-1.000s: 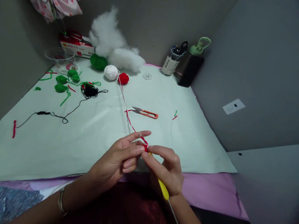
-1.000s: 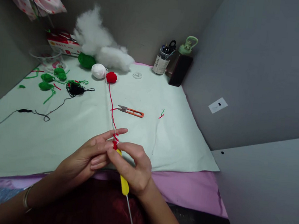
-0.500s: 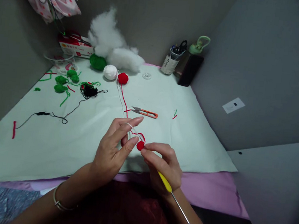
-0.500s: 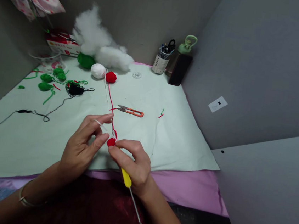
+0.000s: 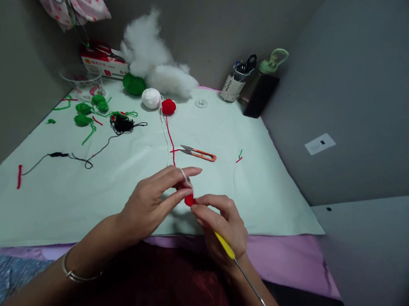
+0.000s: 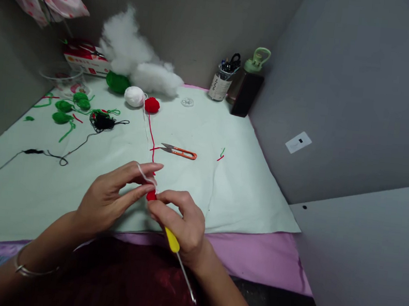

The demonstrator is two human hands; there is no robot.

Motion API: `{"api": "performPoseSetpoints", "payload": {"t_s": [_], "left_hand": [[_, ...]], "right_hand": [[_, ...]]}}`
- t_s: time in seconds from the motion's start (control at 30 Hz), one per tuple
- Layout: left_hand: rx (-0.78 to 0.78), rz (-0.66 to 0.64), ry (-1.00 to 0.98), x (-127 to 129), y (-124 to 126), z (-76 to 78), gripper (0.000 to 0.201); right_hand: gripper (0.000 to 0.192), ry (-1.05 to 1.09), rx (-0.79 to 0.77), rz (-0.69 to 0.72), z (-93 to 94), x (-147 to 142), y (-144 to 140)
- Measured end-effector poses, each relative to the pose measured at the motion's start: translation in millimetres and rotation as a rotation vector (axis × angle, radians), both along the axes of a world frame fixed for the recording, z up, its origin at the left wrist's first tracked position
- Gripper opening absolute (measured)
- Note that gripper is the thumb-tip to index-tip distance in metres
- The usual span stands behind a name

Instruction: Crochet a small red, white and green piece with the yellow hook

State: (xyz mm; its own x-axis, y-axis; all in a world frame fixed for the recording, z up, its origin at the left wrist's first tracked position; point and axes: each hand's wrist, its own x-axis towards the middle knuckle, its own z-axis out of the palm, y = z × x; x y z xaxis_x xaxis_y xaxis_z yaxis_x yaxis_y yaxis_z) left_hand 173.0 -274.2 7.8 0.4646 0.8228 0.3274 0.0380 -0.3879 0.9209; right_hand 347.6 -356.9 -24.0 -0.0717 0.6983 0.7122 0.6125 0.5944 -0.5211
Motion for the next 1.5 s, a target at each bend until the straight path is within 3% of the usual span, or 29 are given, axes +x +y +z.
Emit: {"api": "performPoseSetpoints", "payload": {"t_s": [0.07, 0.17, 0.3, 0.53, 0.73, 0.93, 1.1, 1.27, 1.4, 1.5], "left_hand": [[0.005, 0.089, -0.029, 1, -5, -0.1, 0.028], [-0.124, 0.136, -0.091, 3, -10, -1.8, 0.029], [-0.274, 0.105, -0.143, 5, -12, -6.9, 0.030], [-0.312, 0.033, -0.166, 5, -12, -7.7, 0.030], [-0.324, 0.044, -0.126, 4, -12, -5.6, 0.026], [-0.274, 0.037, -0.097, 3, -10, -6.5, 0.022], [-0.072, 0.094, -0.079, 7, -11, -15.7, 0.032], [0.082, 0.135, -0.071, 11, -14, -26.5, 0.034], [0.077, 0.161, -0.057, 12, -20, -28.4, 0.031], [-0.021, 0.156, -0.085, 12, -24, -27.5, 0.026]], "right_hand": [[0.038, 0.018, 0.012, -0.028, -1.1, -1, 0], [0.038, 0.036, 0.033, -0.056, -2.2, -2, 1], [0.039, 0.053, 0.045, -0.066, -2.4, -4, 2], [0.046, -0.033, 0.102, -0.084, -7.6, 1, 6], [0.049, -0.155, 0.138, -0.135, -9.2, 5, 9], [0.044, -0.198, 0.156, -0.136, -6.9, 6, 9], [0.031, -0.041, 0.025, -0.141, -4.7, -1, 6], [0.025, 0.121, 0.011, -0.143, -7.9, -9, 5], [0.026, 0.178, 0.027, -0.154, -12.5, -12, 5], [0.027, 0.192, 0.028, -0.176, -12.9, -14, 4]]}}
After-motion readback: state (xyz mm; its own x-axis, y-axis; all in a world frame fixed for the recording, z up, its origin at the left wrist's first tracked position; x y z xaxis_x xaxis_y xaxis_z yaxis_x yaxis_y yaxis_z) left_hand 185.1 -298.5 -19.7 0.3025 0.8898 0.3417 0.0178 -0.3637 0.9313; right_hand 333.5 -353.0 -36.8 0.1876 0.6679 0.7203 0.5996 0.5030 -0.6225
